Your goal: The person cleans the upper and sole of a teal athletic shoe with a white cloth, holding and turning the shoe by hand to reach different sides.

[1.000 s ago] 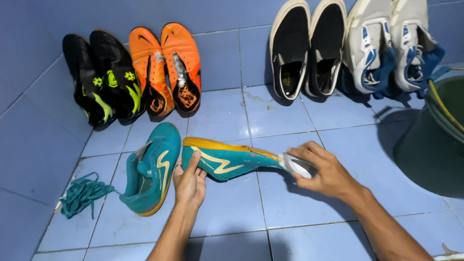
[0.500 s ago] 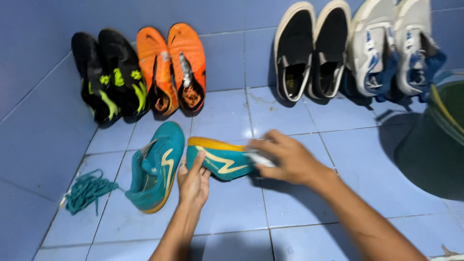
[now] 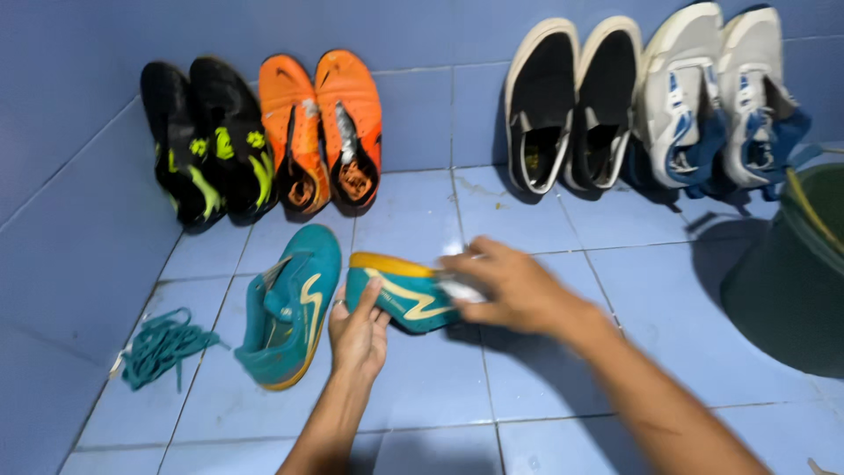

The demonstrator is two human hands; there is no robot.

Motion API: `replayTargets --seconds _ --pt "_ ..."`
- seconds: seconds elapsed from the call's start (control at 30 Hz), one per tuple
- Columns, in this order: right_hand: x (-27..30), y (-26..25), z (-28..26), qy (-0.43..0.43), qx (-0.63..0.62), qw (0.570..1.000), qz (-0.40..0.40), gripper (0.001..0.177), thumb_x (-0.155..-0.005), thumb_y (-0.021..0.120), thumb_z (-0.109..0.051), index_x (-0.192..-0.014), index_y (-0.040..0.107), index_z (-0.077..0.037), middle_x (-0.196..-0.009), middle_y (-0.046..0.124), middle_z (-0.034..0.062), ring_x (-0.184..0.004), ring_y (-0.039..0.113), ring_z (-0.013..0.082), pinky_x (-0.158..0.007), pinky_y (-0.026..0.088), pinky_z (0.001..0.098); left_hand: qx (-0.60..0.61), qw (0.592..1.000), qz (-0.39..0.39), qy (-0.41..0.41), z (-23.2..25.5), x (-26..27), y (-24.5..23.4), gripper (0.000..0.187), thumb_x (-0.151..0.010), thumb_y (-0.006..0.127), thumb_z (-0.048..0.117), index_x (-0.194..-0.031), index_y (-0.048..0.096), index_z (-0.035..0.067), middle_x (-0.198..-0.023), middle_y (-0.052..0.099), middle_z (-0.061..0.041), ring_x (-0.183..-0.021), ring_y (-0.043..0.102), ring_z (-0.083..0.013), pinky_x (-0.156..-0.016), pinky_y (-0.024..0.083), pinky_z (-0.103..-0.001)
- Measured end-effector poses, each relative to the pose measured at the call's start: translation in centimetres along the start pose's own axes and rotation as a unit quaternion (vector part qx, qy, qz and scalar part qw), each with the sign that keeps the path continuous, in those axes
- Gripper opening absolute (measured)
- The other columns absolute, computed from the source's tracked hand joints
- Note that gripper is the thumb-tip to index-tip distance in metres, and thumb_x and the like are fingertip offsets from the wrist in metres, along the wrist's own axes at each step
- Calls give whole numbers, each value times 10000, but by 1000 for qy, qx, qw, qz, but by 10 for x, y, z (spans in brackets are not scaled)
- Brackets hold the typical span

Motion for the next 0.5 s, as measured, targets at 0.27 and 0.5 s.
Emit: replayTargets --seconds 0.27,0.5 --pt "-15 1 -9 45 35 998 -39 502 -757 726 -328 -1246 628 -272 -1040 640 141 -911 674 416 -771 576 507 4 1000 -2 -2 8 11 9 730 -844 745 49 -1467 365 66 -1222 525 -159 -1216 558 -339 -1091 410 -552" --pt "6 -18 -1 96 19 990 -103 504 -733 732 -311 -1228 643 -272 -1072 645 153 -949 668 461 -801 565 556 18 1000 -7 3 8 5 11 757 -852 735 34 -1499 345 76 -1209 558 -175 -1191 591 -375 -1059 438 -573"
Point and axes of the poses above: each hand's wrist, its own x-axis away from the middle knuckle, its own y-axis out of the palm, z = x × y, the point moved 10 cm from there along -x, towards the middle knuckle
